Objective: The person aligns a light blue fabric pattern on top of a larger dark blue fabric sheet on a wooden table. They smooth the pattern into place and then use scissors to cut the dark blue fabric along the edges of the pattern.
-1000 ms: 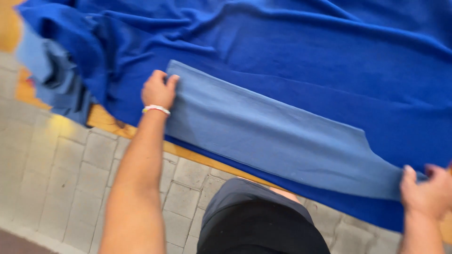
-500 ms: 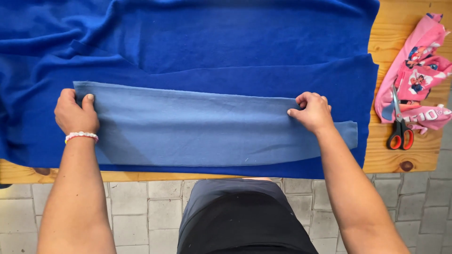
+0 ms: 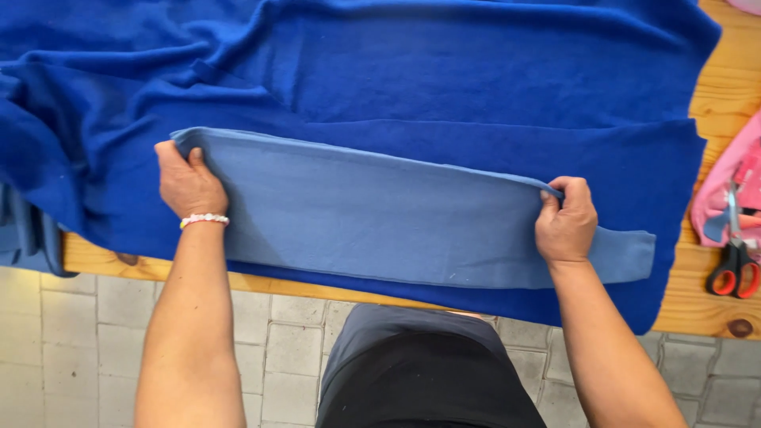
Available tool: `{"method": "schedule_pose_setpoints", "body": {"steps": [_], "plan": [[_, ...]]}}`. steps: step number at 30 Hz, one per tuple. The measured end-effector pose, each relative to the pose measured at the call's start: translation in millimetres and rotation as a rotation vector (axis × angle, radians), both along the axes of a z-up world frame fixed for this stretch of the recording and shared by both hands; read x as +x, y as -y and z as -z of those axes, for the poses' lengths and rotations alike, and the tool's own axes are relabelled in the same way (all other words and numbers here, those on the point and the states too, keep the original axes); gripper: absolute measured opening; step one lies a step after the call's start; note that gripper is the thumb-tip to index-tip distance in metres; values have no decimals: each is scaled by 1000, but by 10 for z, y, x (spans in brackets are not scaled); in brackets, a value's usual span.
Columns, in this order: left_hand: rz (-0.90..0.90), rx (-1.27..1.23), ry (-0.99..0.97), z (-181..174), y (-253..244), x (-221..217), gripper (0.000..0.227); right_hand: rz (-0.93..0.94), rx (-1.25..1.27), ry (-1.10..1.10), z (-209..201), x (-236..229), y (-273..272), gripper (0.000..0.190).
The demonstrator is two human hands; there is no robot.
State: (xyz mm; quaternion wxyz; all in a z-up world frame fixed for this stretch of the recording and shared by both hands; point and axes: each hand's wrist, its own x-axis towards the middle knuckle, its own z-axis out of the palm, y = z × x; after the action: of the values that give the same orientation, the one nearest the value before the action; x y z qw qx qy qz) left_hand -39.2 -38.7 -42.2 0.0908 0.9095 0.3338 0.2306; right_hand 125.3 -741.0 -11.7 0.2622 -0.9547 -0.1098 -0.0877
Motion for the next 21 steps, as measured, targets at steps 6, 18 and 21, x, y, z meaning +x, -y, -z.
{"method": "schedule_pose_setpoints", "body": {"steps": [6,18,21], "plan": [[-31,-25,-95,84,51,85,22,-35,-116,125,378,43,-18,25],[20,-163,-36,-93,23,59,15,-61,-76,174,232,-103,-75,18],[24,-149,-8,-76,21,52,14,-55,-66,180,250,-110,-71,19]]}}
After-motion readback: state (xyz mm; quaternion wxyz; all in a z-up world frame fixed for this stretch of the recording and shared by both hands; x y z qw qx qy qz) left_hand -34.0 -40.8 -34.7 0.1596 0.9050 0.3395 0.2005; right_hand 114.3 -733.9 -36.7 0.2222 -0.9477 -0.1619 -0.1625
